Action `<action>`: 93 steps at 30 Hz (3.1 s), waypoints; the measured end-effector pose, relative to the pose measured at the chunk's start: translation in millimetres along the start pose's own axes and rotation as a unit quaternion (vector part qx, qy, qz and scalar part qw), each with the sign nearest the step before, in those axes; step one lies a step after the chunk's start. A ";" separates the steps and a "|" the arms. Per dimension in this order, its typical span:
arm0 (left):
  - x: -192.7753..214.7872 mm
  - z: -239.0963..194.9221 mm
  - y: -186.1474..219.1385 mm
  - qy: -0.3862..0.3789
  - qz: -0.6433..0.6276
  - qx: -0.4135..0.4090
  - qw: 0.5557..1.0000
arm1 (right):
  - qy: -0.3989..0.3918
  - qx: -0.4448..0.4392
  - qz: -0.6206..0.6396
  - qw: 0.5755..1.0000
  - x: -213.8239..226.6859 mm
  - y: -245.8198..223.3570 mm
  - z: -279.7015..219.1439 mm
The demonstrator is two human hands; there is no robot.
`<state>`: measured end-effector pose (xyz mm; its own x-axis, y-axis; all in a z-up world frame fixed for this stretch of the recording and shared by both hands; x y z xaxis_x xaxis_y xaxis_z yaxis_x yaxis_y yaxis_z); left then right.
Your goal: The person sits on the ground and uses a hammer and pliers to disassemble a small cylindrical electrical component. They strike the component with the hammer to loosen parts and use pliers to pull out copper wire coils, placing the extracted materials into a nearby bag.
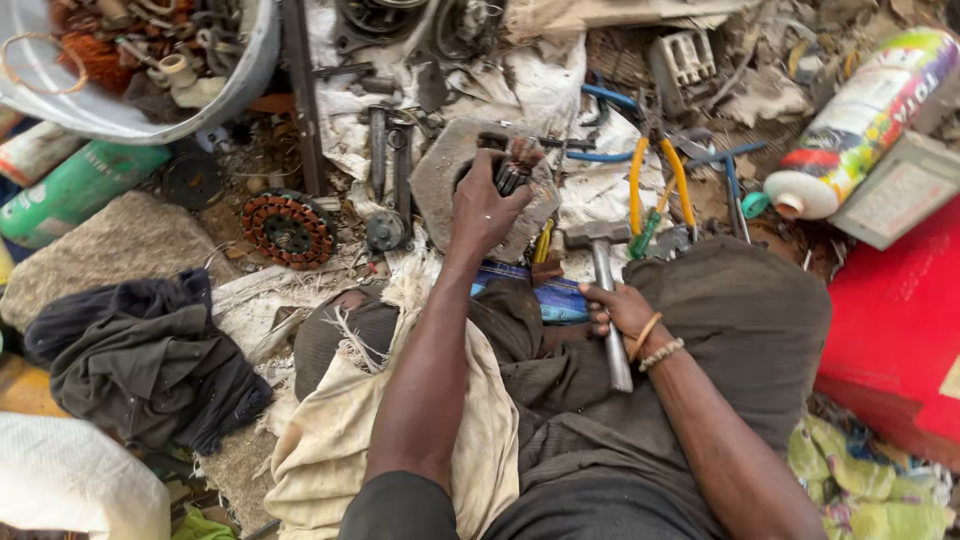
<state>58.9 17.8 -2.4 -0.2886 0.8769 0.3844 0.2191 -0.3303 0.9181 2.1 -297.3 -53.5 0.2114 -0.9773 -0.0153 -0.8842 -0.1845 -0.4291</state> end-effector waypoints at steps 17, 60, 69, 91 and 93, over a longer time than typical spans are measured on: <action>-15.7 -44.6 81.0 -0.201 -0.250 -0.092 0.943 | 0.082 0.482 -0.306 0.817 -99.3 -135.7 -130.7; -8.2 -23.8 49.7 -0.106 -0.222 -0.038 0.968 | 0.085 0.553 -0.263 0.786 -128.6 -159.7 -99.4; -14.0 -34.8 51.0 -0.104 -0.281 -0.058 0.952 | 0.021 0.506 -0.189 0.841 -120.1 -161.7 -99.3; -17.3 -36.7 53.7 -0.089 -0.341 -0.054 0.934 | 0.077 0.483 -0.231 0.841 -121.2 -157.5 -114.3; -14.5 -40.1 56.6 -0.069 -0.314 -0.069 0.944 | 0.092 0.495 -0.255 0.825 -119.9 -155.6 -116.9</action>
<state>38.2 -27.6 47.9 -0.1946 0.9493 -0.2470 -0.0816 0.2352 0.9685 65.6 -163.6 120.7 0.3023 -0.8153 0.4938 0.0939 -0.4901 -0.8666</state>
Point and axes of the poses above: each hand's wrist, its own z-axis towards the middle knuckle, its own x-axis out of the back of the hand, y = z × x, the point moved 6 cm from there along z, towards the middle knuckle, and after that the axes turned 4 degrees about -x, right-handed, at the moved point
